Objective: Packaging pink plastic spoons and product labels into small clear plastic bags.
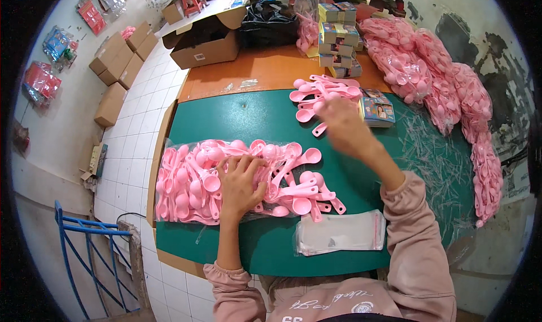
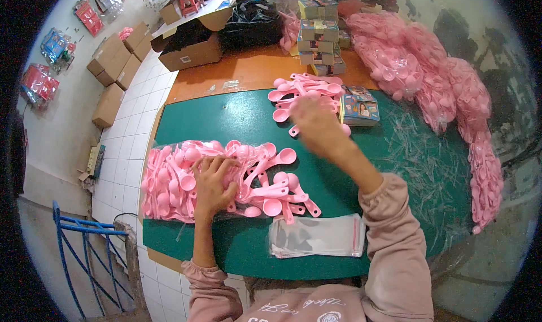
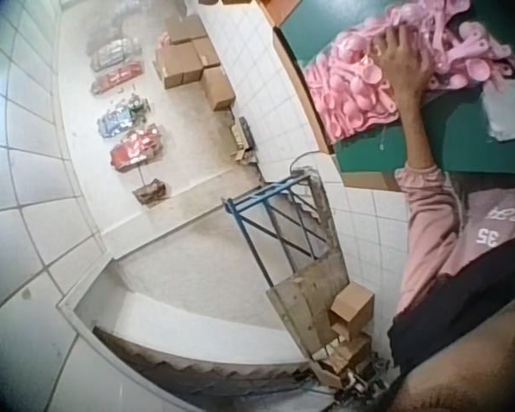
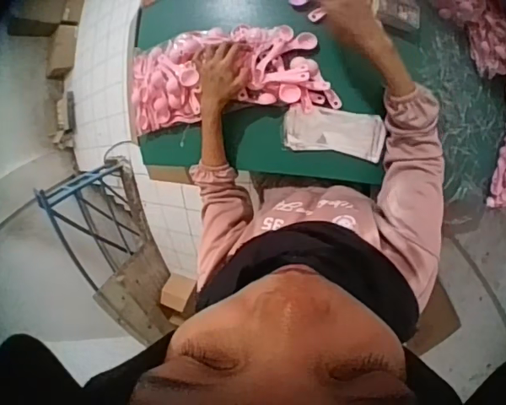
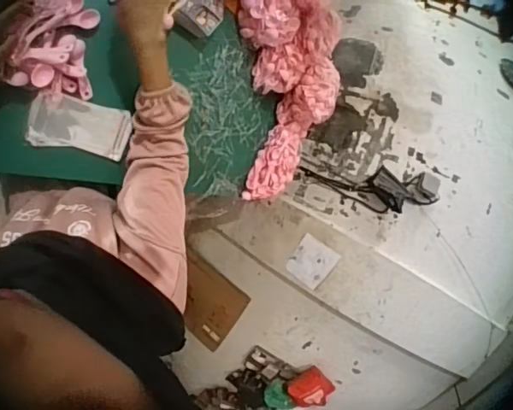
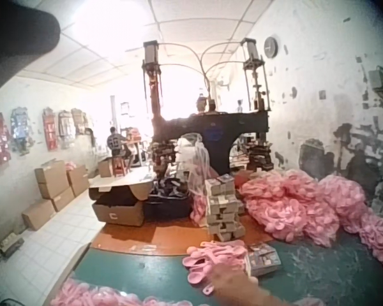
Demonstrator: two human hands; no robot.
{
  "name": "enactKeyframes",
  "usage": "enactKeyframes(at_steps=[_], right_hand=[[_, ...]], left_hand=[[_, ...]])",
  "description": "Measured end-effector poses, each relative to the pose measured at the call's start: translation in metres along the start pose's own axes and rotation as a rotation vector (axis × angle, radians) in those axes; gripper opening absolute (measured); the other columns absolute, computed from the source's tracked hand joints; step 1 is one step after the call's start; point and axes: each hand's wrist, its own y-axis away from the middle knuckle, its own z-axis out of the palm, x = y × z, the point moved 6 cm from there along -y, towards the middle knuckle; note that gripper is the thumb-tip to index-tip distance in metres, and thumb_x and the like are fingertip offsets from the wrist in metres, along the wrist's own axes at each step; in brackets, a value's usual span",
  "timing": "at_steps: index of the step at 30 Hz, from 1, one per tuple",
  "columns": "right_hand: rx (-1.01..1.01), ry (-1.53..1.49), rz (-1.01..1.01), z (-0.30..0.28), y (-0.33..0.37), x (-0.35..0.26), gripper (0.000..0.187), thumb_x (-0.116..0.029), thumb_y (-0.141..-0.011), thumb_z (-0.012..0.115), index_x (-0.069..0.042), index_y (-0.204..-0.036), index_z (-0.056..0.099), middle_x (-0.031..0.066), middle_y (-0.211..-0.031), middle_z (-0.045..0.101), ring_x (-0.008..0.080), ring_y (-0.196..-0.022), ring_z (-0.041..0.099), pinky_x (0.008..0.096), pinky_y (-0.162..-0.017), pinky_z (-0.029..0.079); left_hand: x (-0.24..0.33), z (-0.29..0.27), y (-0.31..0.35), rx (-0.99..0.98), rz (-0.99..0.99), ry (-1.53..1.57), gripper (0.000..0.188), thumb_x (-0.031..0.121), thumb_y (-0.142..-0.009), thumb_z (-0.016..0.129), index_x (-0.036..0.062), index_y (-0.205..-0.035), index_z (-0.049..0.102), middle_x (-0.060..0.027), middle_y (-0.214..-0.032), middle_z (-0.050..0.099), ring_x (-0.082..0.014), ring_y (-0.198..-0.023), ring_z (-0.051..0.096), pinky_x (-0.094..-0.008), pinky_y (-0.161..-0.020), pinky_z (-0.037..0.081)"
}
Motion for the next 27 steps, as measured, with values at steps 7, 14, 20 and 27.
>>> enactKeyframes(at_steps=[7,14,20,27], right_hand=[[-0.178,-0.237,-0.421,0.024,0.012,-0.075,0.018,-0.018,-0.075,0.05,-0.01,-0.091,0.057,0.004,-0.094,0.051,0.0176,-0.097,0.047,0.0311,-0.075,0.039],[-0.217,-0.003,-0.448,0.03,0.022,-0.074,0.015,-0.015,-0.073,0.054,-0.007,-0.086,0.052,0.0035,-0.09,0.049,0.0186,-0.095,0.047,0.032,-0.078,0.038],[-0.658,-0.257,-0.077,0.01,0.012,0.006,0.023,-0.015,-0.077,0.054,-0.005,-0.098,0.051,0.0083,-0.093,0.052,0.024,-0.092,0.051,0.0369,-0.079,0.04],[0.017,0.144,0.103,0.003,0.008,0.013,0.03,-0.024,-0.079,0.054,0.0,-0.097,0.051,0.0166,-0.091,0.052,0.0345,-0.088,0.051,0.0443,-0.075,0.041]], left_hand=[[0.002,0.0,-0.002,0.003,0.008,-0.004,0.031,0.019,-0.062,0.059,0.014,-0.092,0.057,-0.0022,-0.093,0.054,-0.0212,-0.096,0.046,-0.0438,-0.094,0.024],[0.004,0.003,-0.004,0.014,0.027,0.008,0.03,0.02,-0.062,0.059,0.0147,-0.091,0.057,-0.002,-0.092,0.054,-0.0207,-0.095,0.046,-0.0429,-0.093,0.024],[0.002,-0.001,-0.001,0.005,0.015,-0.01,0.033,0.018,-0.06,0.058,0.0139,-0.092,0.057,-0.0024,-0.093,0.053,-0.0209,-0.096,0.046,-0.0427,-0.093,0.025],[0.0,0.005,-0.001,0.004,0.021,0.005,0.034,0.019,-0.06,0.057,0.0137,-0.093,0.057,-0.0026,-0.094,0.053,-0.0208,-0.096,0.046,-0.0434,-0.094,0.024]])
